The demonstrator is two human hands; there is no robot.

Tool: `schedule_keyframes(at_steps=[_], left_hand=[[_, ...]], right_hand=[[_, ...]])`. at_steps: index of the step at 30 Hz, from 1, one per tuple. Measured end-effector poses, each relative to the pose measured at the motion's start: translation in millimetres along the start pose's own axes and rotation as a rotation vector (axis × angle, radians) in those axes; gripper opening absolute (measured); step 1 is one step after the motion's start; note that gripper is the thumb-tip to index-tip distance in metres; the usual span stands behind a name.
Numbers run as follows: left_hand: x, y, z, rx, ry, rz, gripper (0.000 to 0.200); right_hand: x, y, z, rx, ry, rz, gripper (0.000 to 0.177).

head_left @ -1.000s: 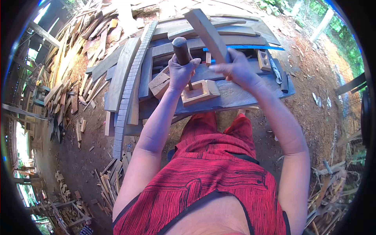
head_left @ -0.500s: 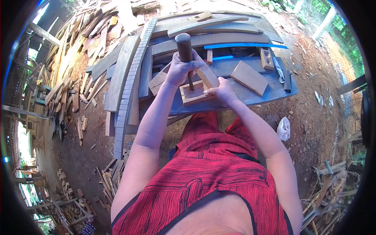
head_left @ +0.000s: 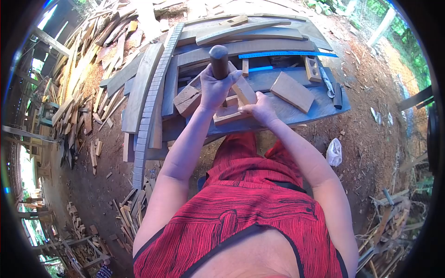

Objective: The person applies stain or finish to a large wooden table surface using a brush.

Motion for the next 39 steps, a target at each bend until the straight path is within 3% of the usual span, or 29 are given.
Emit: schedule_keyframes(at_steps=[14,19,22,24,26,30,33,34,36,39], left_hand=[[-1.0,-10.7,14.8,-0.104,0.016,-0.142,0.017],[1.7,-4.7,16.9,-0.1,0.11,-0.179,0.018],[0.9,-1.3,19.1,-0.041,0.007,-0.173,0.019],[1.0,-4.0,17.4,-0.05,0.002,-0.139,0.019],[4.8,-8.1,16.7,-0.121,0.01,-0.136,0.021],[5.8,-11.6,11.4,-0.119,-0.024,-0.152,0.018],[13.7,-12.6,7.2,-0.072,-0.042,-0.118,0.019],[9.0,-9.6,5.5,-0.071,-0.039,-0.119,0.019],[-1.7,-4.5,4.0,-0.117,0.04,-0.025,0.019],[8.6,-15.9,3.4,-0.128,-0.103,-0.102,0.018]], right_hand=[[4.5,-1.0,3.3,0.01,-0.011,-0.006,0.054],[-2.7,0.4,-1.6,0.026,-0.03,-0.004,0.055],[5.2,-6.0,1.4,0.022,-0.068,-0.056,0.051],[18.3,-24.7,5.4,-0.003,-0.013,-0.262,0.045],[72.8,-60.6,21.2,-0.046,-0.204,-0.421,0.04],[188.4,-124.2,72.4,-0.194,-0.579,-0.39,0.039],[209.6,-117.1,84.9,-0.142,-0.659,-0.252,0.043],[202.4,-114.4,78.6,-0.144,-0.662,-0.252,0.043],[183.3,-85.4,54.7,0.249,-0.465,0.31,0.04],[214.4,-111.5,63.8,0.217,-0.417,0.273,0.043]])
Point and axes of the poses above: each hand's wrist, its own z-axis away from the middle knuckle, its own y-axis out of the palm, x = y × z, the point moved 5 cm from there along -z, towards the middle knuckle, and after that the axes turned 11 degrees about x, right-handed, at the moved point
